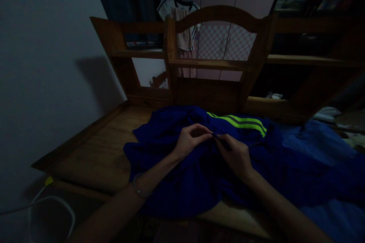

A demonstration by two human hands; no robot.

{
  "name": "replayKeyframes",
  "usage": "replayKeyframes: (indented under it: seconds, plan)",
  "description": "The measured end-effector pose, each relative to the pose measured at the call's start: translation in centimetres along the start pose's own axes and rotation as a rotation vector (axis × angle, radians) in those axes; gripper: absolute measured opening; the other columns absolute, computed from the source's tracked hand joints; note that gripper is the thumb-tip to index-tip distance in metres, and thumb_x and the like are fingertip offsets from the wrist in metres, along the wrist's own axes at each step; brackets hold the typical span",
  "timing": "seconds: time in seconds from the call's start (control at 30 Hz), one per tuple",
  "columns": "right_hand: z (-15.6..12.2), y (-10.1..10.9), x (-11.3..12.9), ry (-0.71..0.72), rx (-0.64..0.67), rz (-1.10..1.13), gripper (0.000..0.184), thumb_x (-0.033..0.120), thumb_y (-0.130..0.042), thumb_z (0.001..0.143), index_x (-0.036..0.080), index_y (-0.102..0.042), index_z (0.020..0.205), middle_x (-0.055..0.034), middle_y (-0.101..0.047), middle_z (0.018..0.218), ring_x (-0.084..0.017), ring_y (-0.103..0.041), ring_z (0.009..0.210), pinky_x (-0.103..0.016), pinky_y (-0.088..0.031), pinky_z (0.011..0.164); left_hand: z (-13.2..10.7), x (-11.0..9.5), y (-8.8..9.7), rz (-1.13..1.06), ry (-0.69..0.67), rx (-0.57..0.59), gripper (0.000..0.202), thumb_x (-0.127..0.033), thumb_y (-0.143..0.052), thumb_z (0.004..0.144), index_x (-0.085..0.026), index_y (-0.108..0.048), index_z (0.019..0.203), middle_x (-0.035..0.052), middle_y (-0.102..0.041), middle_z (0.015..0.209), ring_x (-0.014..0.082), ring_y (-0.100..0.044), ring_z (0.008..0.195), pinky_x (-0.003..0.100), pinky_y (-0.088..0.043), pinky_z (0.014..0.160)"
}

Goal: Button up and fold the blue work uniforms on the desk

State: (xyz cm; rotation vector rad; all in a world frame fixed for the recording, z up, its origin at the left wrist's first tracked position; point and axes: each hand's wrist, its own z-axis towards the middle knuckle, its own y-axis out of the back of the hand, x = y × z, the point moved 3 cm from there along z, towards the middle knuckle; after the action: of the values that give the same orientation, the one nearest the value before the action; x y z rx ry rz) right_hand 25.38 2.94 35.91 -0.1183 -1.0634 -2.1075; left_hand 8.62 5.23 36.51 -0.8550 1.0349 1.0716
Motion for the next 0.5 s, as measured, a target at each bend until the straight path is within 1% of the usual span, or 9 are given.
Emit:
replayKeyframes:
  seconds: [0.13,0.23,0.37,0.5]
  plan:
    - [-0.2,-0.4,-0.1,0.064,0.032,0.01,0.017,0.025,-0.048,0.093,0.021,-0.06,0.104,-0.0059,-0.07,0.099,-0.017,-0.068,0.086,-0.027,-0.054,0.077,0.0,0.4,-0.2,0.035,-0.038,-0.028,0.029,-0.029,-0.075,0.072,-0.014,-0.063,0.094,0.0052,-0.067,0.094,0.0175,-0.064,0.091,0.03,-0.05,0.088]
    - [-0.3,-0.6,-0.1,0.132,0.014,-0.012,0.02,0.023,-0.047,0.093,0.02,-0.061,0.108,-0.0059,-0.07,0.1,-0.017,-0.068,0.088,-0.027,-0.055,0.078,-0.1,0.4,-0.3,0.15,-0.107,-0.054,0.025,-0.028,-0.071,0.075,-0.016,-0.063,0.096,0.005,-0.065,0.097,0.0168,-0.063,0.093,0.03,-0.05,0.089]
    - [-0.2,-0.6,0.0,0.169,0.007,-0.004,0.021,0.019,-0.048,0.093,0.019,-0.061,0.108,-0.0051,-0.07,0.099,-0.015,-0.067,0.088,-0.024,-0.054,0.079,-0.1,-0.3,0.0,0.366,-0.265,-0.044,0.014,-0.026,-0.066,0.081,-0.017,-0.065,0.092,0.0045,-0.063,0.093,0.0158,-0.061,0.09,0.028,-0.05,0.084]
    - [0.0,-0.5,0.0,0.179,0.022,0.029,0.022,0.016,-0.047,0.093,0.019,-0.06,0.11,-0.0044,-0.069,0.099,-0.013,-0.067,0.089,-0.023,-0.054,0.079,-0.2,-0.9,0.3,0.557,-0.446,0.025,0.014,-0.021,-0.062,0.084,-0.02,-0.065,0.098,0.004,-0.061,0.096,0.0149,-0.059,0.093,0.028,-0.048,0.085]
